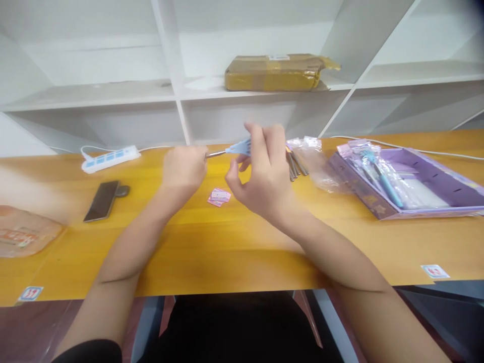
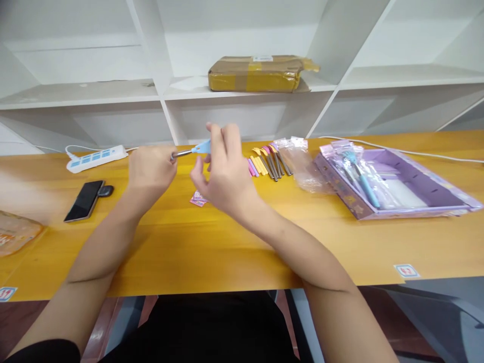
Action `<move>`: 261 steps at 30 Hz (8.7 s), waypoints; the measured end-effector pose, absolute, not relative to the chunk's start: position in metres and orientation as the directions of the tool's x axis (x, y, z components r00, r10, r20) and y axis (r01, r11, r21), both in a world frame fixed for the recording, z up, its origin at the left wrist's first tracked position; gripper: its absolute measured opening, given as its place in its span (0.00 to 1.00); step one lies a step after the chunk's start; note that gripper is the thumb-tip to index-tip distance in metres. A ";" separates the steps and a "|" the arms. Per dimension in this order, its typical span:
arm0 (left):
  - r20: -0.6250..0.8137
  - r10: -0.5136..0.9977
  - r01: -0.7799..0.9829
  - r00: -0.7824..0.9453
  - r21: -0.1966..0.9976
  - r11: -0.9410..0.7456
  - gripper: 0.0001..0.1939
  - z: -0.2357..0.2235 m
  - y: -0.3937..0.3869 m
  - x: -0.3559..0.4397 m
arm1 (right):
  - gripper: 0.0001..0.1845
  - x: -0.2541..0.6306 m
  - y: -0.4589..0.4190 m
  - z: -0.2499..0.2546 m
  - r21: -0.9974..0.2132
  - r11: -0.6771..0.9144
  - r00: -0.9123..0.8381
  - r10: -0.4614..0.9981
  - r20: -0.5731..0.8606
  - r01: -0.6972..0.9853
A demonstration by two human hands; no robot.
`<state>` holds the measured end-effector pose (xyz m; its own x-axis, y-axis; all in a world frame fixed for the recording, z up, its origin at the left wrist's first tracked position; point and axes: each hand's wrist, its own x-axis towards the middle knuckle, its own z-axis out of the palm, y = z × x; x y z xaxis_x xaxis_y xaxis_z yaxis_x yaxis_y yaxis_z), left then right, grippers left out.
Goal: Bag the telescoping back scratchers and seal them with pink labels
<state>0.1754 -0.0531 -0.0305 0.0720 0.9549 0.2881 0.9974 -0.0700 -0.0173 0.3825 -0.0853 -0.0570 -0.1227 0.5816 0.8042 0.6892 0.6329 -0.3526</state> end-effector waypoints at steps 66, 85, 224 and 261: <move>0.276 0.799 0.446 0.535 0.711 -0.544 0.22 -0.054 -0.048 0.183 | 0.21 0.463 -0.055 -0.020 -0.910 0.384 -0.301 0.896 0.326 0.159; 0.273 0.820 0.269 0.502 0.852 -0.449 0.17 -0.060 -0.060 0.194 | 0.31 0.413 -0.024 -0.063 -0.940 0.202 -0.545 0.773 0.325 -0.275; 0.448 0.888 -0.142 0.099 0.890 -0.433 0.30 -0.029 -0.071 0.175 | 0.26 0.433 -0.070 -0.028 -0.737 0.622 -0.361 0.773 0.522 0.267; 0.348 0.882 0.038 0.319 0.925 -0.378 0.29 -0.022 -0.067 0.148 | 0.26 0.438 -0.079 -0.027 -0.296 0.905 -0.636 0.425 0.644 0.305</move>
